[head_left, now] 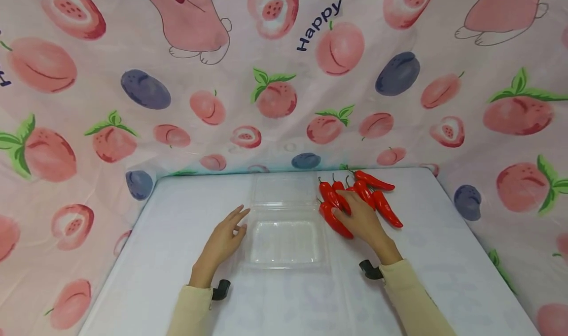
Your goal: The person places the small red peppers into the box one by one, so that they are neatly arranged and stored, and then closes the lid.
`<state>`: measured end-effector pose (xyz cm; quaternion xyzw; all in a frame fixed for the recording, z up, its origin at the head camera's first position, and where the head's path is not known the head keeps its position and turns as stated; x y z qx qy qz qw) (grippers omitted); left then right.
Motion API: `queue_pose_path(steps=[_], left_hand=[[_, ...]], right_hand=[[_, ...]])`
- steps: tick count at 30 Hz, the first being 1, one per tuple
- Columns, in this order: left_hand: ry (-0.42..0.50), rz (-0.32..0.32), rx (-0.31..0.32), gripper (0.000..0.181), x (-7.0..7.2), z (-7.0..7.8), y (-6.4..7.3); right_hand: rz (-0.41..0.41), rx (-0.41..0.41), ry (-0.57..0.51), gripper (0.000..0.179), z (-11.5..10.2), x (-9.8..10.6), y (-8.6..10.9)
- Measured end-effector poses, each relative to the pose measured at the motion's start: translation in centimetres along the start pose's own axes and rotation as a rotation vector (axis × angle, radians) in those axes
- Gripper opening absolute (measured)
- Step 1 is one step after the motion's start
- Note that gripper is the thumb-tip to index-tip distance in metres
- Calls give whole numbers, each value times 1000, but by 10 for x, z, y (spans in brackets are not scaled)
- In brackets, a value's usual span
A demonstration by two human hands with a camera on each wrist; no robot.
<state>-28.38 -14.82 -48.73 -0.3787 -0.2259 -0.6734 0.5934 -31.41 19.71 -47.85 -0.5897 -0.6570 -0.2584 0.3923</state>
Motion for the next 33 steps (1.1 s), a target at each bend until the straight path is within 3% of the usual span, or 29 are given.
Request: queue_pose_path(steps=[6, 14, 22, 33], left_hand=[[58, -13, -37, 45, -4, -1, 4], [60, -18, -44, 46, -8, -6, 7], [67, -17, -72, 46, -10, -2, 8], [116, -58, -20, 48, -15, 0, 10]], right_hand=[[-9, -29, 10, 69, 0, 0, 0], [-17, -61, -4, 63, 3, 3, 7], [-23, -43, 7, 59, 1, 0, 9], [-50, -78, 13, 60, 6, -9, 11]])
Point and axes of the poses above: each hand's wrist, its own y-axis away from the middle knuckle, its own x-axis out of the back of the hand, z = x × y, the point moved 10 cm from there along -y, towards the middle knuckle, and after that the axes turned 2 degrees about x, right-handed, at the moved point
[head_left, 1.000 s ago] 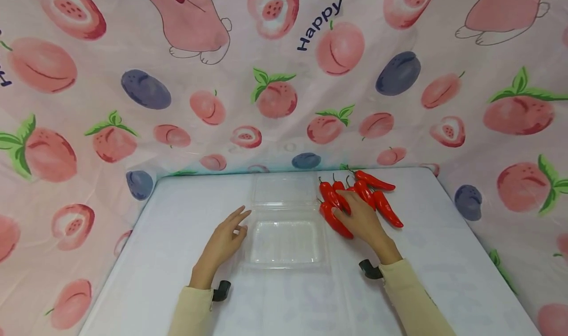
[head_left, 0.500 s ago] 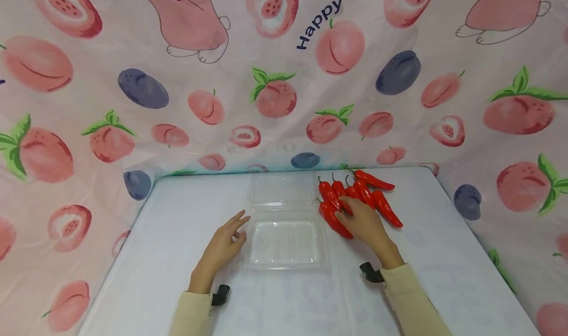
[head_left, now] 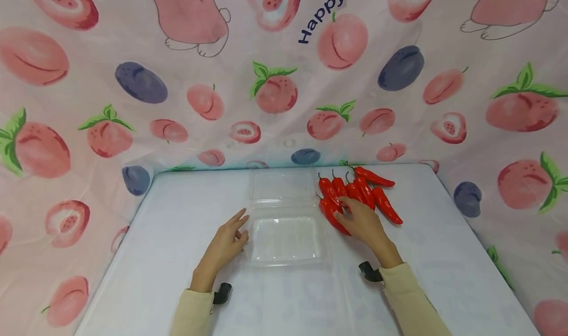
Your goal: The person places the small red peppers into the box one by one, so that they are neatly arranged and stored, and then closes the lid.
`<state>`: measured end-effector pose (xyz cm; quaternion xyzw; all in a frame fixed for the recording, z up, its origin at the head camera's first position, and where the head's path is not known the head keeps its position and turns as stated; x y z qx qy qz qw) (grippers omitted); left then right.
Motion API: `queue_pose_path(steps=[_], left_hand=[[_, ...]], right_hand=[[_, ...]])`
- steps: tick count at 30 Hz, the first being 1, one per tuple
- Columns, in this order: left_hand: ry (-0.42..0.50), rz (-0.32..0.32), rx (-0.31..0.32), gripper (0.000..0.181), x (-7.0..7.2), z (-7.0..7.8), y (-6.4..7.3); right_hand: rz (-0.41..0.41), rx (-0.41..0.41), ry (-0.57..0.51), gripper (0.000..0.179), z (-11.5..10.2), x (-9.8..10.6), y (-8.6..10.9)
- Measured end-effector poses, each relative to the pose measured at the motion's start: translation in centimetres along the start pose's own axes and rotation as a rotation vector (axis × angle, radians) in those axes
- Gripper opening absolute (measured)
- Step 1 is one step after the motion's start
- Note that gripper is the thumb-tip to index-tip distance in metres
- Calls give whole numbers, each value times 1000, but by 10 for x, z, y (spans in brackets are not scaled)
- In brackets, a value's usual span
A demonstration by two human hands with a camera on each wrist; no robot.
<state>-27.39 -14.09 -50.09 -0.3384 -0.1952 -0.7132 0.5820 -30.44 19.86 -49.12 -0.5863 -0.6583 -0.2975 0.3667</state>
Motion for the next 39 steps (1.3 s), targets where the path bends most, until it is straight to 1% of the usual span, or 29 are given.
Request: queue_pose_path(steps=[6, 9, 16, 21, 25, 33, 39], left_hand=[[11, -4, 5, 47, -1, 0, 1], [25, -13, 21, 48, -2, -2, 1], [42, -17, 25, 47, -2, -3, 0], [36, -9, 30, 47, -2, -5, 0], [35, -3, 39, 47, -1, -6, 1], [50, -6, 50, 47, -1, -6, 1], [41, -6, 59, 47, -1, -6, 1]], right_hand=[[-33, -10, 16, 65, 4, -8, 0], [-33, -9, 26, 65, 5, -9, 0], [-39, -12, 37, 63, 9, -15, 0], [-46, -35, 56, 64, 15, -21, -1], [-46, -57, 51, 66, 18, -24, -1], [-32, -56, 44, 66, 19, -26, -1], [-28, -47, 34, 65, 15, -23, 0]])
Point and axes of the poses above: each hand's wrist, its own y-axis away from the middle knuckle, its own x-axis out of the back of the hand, z = x × y, the point moved 10 cm from there along -y, towards the middle knuckle, and after that the axes turned 2 degrees about x, right-handed, at the moved point
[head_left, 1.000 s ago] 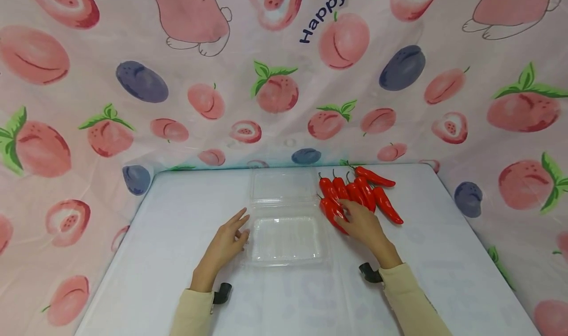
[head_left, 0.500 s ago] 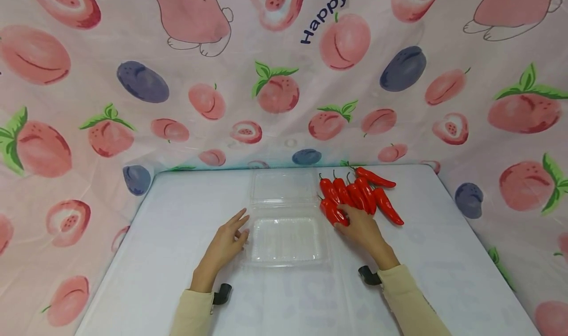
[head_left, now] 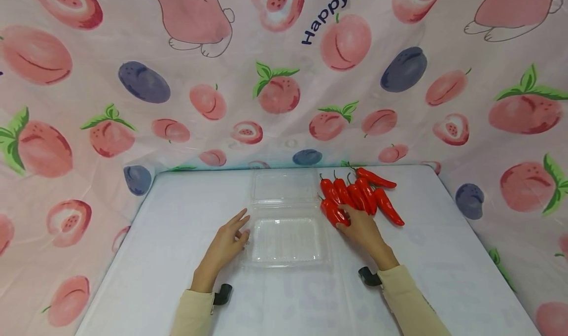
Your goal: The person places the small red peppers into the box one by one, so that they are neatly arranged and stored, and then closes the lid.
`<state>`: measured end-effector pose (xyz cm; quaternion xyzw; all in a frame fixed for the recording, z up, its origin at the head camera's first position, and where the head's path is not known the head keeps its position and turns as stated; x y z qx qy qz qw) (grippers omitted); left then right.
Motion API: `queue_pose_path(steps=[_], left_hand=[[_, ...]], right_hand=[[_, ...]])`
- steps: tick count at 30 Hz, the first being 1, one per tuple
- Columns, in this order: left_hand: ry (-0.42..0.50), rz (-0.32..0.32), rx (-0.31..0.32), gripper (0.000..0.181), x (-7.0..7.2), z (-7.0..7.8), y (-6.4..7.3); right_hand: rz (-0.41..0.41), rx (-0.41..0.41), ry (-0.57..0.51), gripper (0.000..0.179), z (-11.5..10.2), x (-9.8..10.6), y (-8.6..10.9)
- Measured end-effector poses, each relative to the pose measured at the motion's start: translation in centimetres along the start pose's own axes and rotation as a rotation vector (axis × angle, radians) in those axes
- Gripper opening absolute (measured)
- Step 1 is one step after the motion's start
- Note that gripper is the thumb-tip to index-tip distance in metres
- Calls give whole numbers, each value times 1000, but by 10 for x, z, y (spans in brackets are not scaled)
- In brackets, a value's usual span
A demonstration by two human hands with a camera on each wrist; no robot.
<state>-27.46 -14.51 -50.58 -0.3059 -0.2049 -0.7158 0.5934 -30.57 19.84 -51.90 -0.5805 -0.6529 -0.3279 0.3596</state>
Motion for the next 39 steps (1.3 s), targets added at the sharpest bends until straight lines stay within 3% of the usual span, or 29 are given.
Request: queue_pose_path(steps=[7, 16, 27, 39], left_hand=[[-7, -5, -5, 48, 0, 2, -2], [-21, 9, -14, 47, 0, 1, -3], [-23, 13, -12, 47, 0, 0, 0], [-15, 18, -22, 47, 0, -1, 1]], right_hand=[[39, -3, -58, 61, -5, 15, 2], [64, 6, -58, 61, -2, 23, 0], [152, 35, -33, 59, -5, 37, 5], [172, 29, -69, 61, -9, 44, 7]])
Point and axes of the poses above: each hand's wrist, its own y-axis away from the middle knuckle, its own x-axis out of the back of the hand, z = x × y, the point moved 10 cm from there along -y, towards the middle knuckle, and after that the axes turned 2 degrees about x, right-handed, at the moved point
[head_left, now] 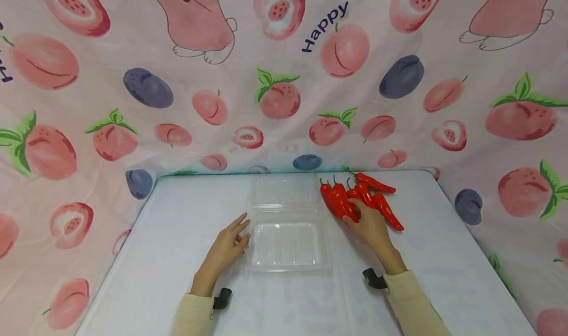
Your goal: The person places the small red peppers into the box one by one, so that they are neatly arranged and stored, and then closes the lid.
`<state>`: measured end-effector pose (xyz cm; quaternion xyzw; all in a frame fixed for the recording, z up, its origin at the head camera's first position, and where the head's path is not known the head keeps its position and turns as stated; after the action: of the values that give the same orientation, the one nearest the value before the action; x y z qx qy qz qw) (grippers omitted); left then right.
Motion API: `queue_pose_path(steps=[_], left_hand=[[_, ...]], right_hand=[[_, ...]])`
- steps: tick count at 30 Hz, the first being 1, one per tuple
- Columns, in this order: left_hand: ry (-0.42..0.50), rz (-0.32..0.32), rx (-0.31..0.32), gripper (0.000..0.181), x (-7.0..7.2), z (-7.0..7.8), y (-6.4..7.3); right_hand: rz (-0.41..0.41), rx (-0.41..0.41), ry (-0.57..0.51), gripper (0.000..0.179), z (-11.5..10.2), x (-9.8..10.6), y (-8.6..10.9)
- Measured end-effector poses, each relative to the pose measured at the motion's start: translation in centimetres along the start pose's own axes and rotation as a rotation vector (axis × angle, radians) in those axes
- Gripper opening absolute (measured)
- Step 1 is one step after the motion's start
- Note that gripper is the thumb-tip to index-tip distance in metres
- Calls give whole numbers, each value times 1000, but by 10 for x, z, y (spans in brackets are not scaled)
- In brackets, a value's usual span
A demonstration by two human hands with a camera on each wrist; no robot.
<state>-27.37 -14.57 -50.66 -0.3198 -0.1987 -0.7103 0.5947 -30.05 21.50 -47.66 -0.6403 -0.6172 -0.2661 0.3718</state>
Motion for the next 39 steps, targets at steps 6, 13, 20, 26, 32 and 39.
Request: queue_pose_path(steps=[6, 13, 20, 26, 32, 39], left_hand=[[-4, 15, -13, 47, 2, 0, -1], [-2, 6, -5, 46, 1, 1, -3], [-1, 2, 6, 47, 0, 1, -1], [3, 12, -8, 47, 1, 1, 0], [5, 6, 11, 47, 0, -3, 2], [3, -1, 36, 48, -2, -4, 3]], right_hand=[[21, 22, 0, 61, -9, 5, 0], [56, 50, -12, 61, -18, 11, 2], [69, 79, -22, 60, -25, 11, 6], [100, 121, -48, 59, -35, 13, 9], [102, 131, -64, 62, -42, 11, 13], [109, 160, -97, 62, -50, 11, 17]])
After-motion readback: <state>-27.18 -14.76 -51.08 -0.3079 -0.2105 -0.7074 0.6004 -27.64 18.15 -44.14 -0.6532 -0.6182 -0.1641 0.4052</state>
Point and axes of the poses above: each hand's wrist, its own y-axis away from the middle knuckle, its own x-axis out of the back of the hand, z = x × y, the point moved 10 cm from there along -y, towards the middle knuckle, and after that the axes turned 2 degrees about x, right-handed, at the moved point
